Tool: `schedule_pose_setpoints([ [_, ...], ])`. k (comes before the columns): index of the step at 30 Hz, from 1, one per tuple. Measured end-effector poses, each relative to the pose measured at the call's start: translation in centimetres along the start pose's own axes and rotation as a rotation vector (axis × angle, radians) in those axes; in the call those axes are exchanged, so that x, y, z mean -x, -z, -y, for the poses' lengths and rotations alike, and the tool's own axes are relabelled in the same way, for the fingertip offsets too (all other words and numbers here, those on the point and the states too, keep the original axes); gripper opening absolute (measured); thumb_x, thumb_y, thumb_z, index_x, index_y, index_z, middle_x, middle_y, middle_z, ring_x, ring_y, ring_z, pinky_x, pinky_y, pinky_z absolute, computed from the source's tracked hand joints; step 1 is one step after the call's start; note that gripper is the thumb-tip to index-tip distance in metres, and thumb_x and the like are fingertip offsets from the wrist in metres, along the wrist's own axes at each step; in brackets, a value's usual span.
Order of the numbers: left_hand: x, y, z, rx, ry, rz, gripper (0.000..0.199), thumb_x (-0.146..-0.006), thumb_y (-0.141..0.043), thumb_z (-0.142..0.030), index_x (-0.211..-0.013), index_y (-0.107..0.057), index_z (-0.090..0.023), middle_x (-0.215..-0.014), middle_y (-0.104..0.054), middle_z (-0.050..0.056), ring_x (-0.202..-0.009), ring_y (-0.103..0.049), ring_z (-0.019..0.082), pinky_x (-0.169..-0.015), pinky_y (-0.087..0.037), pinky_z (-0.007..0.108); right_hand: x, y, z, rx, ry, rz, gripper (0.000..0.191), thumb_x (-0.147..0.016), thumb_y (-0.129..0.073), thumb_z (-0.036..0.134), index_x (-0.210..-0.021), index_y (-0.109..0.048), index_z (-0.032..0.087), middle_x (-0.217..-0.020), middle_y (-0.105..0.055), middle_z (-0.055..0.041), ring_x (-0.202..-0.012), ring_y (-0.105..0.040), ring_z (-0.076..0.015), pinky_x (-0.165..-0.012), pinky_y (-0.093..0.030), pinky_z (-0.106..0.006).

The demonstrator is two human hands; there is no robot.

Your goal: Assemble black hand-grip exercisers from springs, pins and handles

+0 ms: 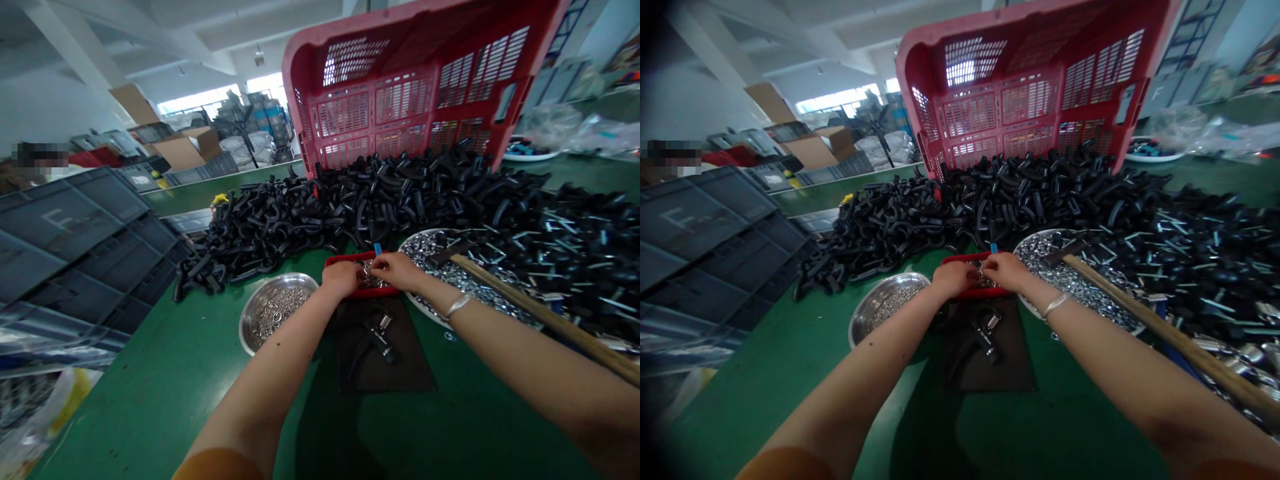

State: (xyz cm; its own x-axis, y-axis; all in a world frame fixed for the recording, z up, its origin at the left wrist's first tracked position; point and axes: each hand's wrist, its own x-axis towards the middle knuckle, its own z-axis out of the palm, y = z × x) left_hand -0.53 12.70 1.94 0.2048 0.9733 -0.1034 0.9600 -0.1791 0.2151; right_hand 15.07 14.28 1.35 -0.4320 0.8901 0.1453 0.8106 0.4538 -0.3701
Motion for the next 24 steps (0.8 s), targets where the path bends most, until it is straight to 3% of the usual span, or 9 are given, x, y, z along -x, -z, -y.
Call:
schedule_pose_setpoints([
  [8,0.8,0.2,0.7,0.175,0.055,-0.198,0.019,-0.081,-0.048,-0.030,-0.093,-0.061,-0.022,-0.102,-0.061,0.004,-0.093,-0.057,0.017,-0.079,-0.043,0.026,3.2,1.1,1.1,-0.007,0.031,-0.035,0.012,-0.072,-0.051,0.018,-0.075,-0.062,0.018,-0.073,-0.066,-0.0013,-0.069,-0.058,-0.0140,-0.064,-0.040,-0.023],
  [10,1.6,0.4,0.8,0.229,0.065,-0.225,0.021,-0.084,-0.042,-0.029,-0.094,-0.057,-0.018,-0.095,-0.064,0.005,-0.085,-0.060,0.015,-0.074,-0.045,0.024,4.5,1.2,1.4,0.015,0.052,-0.028,0.013,-0.070,-0.049,0.014,-0.071,-0.061,0.019,-0.072,-0.065,-0.0021,-0.068,-0.058,-0.0148,-0.064,-0.039,-0.024],
  [15,5.9,0.0,0.3,0.584,-0.023,-0.070,0.019,-0.087,-0.036,-0.028,-0.095,-0.048,-0.017,-0.082,-0.066,0.001,-0.043,-0.053,0.006,-0.048,-0.043,0.020,8.3,0.6,1.4,0.024,0.032,0.011,0.017,-0.070,-0.046,0.014,-0.077,-0.060,0.019,-0.070,-0.064,-0.0021,-0.063,-0.057,-0.0147,-0.058,-0.039,-0.024],
  [17,7.8,-0.4,0.2,0.683,-0.074,-0.027,0.015,-0.085,-0.040,-0.026,-0.092,-0.050,-0.017,-0.080,-0.066,0.000,-0.046,-0.053,0.006,-0.049,-0.043,0.020,9.9,0.2,1.3,0.042,0.032,0.065,0.028,-0.073,-0.043,0.015,-0.095,-0.060,0.019,-0.078,-0.066,-0.0035,-0.068,-0.060,-0.0162,-0.060,-0.041,-0.025],
  [20,9.6,-1.1,0.4,0.651,-0.097,-0.057,0.013,-0.081,-0.048,-0.024,-0.085,-0.058,-0.018,-0.080,-0.066,0.000,-0.066,-0.059,0.010,-0.062,-0.045,0.021,11.6,-0.3,1.2,0.144,0.050,0.148,0.042,-0.075,-0.040,0.014,-0.115,-0.053,0.019,-0.097,-0.066,-0.0084,-0.082,-0.062,-0.0200,-0.066,-0.043,-0.029],
  [24,10.0,-1.7,0.6,0.574,-0.069,-0.034,0.017,-0.079,-0.050,-0.025,-0.088,-0.064,-0.021,-0.083,-0.068,-0.002,-0.075,-0.060,0.012,-0.070,-0.045,0.022,12.0,0.2,1.1,0.211,0.003,0.199,0.036,-0.075,-0.043,0.015,-0.107,-0.058,0.023,-0.097,-0.067,-0.0068,-0.080,-0.063,-0.0209,-0.065,-0.044,-0.030],
])
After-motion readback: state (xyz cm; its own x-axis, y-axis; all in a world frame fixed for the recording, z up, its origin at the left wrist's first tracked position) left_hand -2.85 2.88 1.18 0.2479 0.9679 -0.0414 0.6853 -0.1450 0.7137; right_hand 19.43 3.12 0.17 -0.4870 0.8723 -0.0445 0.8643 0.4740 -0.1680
